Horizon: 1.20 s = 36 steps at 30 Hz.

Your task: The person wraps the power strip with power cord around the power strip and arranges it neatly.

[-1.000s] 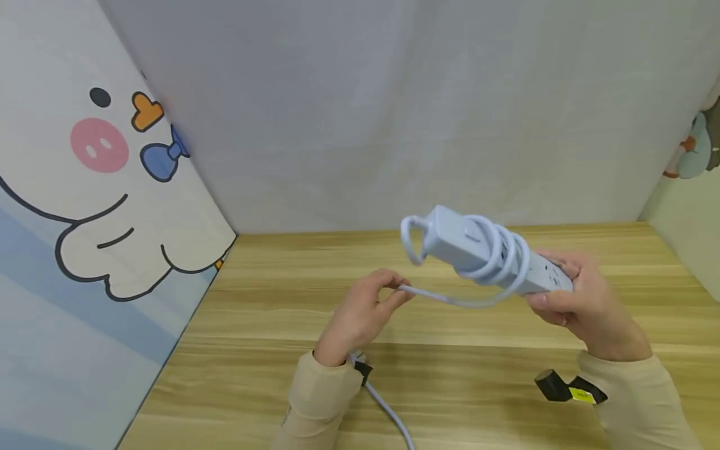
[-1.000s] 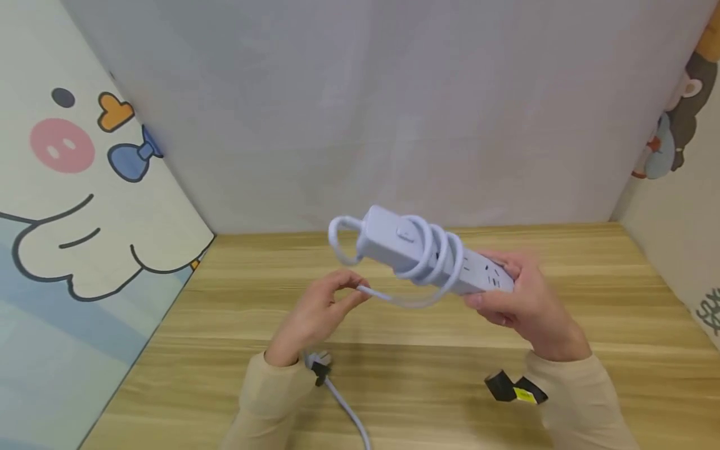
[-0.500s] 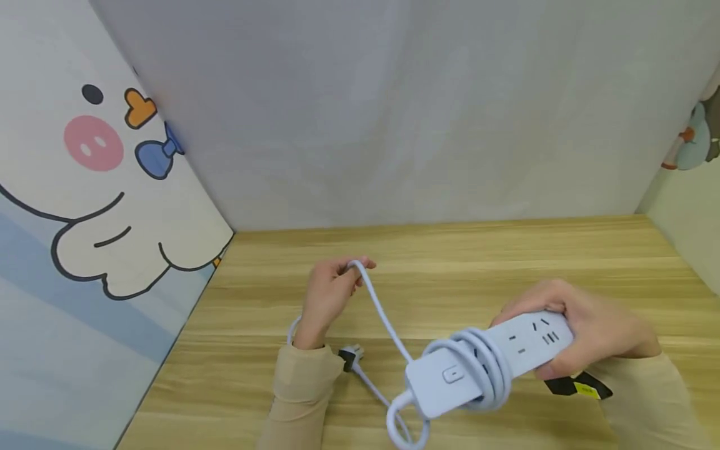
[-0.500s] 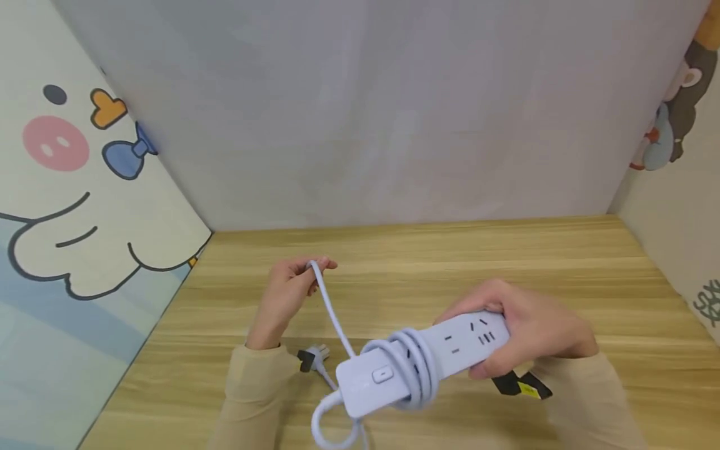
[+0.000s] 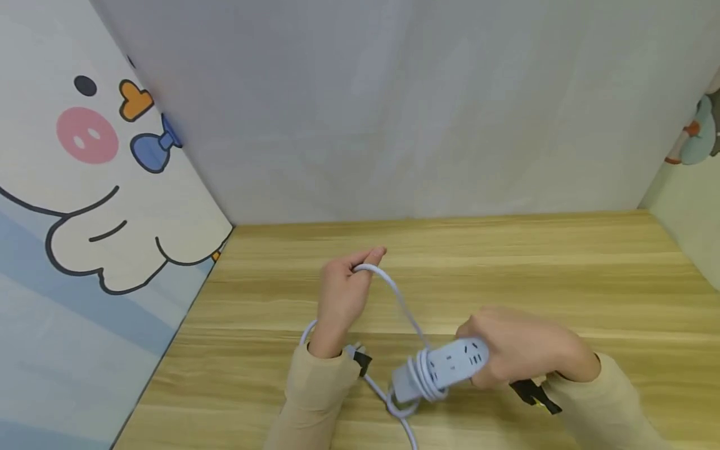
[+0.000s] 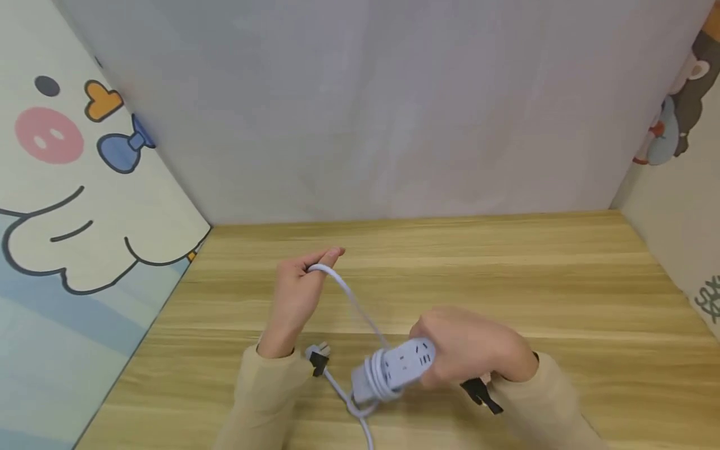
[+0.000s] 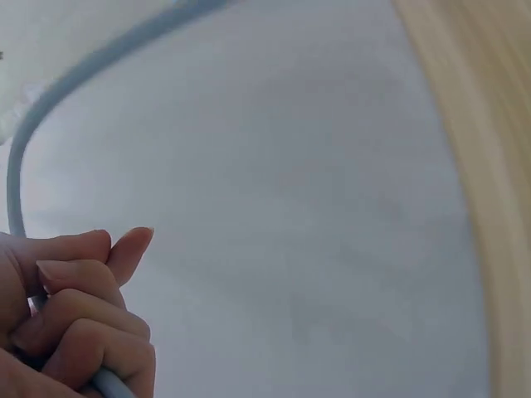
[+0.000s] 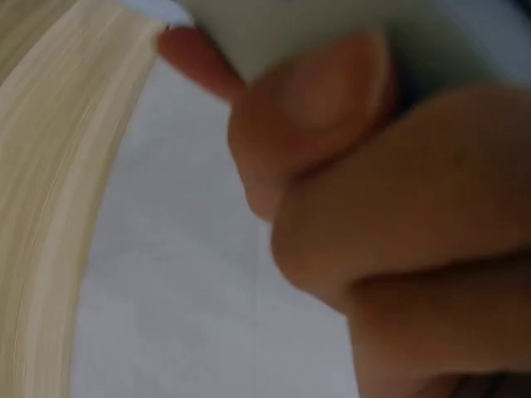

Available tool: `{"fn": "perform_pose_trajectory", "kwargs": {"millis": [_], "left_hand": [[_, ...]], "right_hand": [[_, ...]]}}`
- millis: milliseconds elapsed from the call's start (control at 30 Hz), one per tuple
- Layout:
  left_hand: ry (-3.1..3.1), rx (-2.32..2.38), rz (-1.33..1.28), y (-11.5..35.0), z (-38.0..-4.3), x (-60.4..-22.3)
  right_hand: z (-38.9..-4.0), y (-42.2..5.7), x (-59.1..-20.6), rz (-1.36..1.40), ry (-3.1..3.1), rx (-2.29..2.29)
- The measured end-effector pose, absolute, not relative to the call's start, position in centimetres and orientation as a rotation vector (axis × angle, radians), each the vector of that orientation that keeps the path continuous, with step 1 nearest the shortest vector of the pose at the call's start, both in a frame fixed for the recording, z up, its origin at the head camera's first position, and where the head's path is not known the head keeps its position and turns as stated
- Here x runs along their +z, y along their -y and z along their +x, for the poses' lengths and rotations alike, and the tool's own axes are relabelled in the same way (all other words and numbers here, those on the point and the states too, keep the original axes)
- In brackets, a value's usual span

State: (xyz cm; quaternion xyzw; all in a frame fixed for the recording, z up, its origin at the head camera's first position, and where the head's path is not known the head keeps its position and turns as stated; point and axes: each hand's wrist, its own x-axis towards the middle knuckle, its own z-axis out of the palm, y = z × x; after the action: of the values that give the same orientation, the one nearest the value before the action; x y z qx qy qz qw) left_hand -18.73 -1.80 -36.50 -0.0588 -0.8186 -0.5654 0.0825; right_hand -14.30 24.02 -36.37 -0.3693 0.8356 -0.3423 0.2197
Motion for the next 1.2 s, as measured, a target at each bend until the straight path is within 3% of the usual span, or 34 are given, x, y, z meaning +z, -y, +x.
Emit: {"fn": "perform_pose_trajectory", "kwargs": {"millis": [133,300,500,733,900,1200], "left_hand": [[2.363,-1.639,-0.314,1.5,-16.0,-34.2],[2.419,-1.516,-0.665,0.2,-13.3,-32.9],[2.517,-1.461,-0.994,-1.3,-12.1,-33.3],[2.609,-1.615,-1.028,-1.3,-13.1,-33.3],[2.704,-1.625,-1.105,-1.3,-13.7,-33.3],[2.782,-1.953,-0.988,-0.4,-15.8,-34.6]], "right_hand": [[-15.3,-24.7,-36.0,-0.718,-2.613,-1.033],[-16.0,-25.6,-35.5,-0.435,-3.01,-1.196],[-16.5,-26.0,-35.6,-0.349,-3.186,-1.326],[-16.7,-27.0,-35.5,-0.084,-3.136,-1.567],[-16.9,-27.8,-35.1,0.073,-2.876,-1.982],[-16.4,-27.7,-34.4,-0.085,-2.178,-2.713]]}}
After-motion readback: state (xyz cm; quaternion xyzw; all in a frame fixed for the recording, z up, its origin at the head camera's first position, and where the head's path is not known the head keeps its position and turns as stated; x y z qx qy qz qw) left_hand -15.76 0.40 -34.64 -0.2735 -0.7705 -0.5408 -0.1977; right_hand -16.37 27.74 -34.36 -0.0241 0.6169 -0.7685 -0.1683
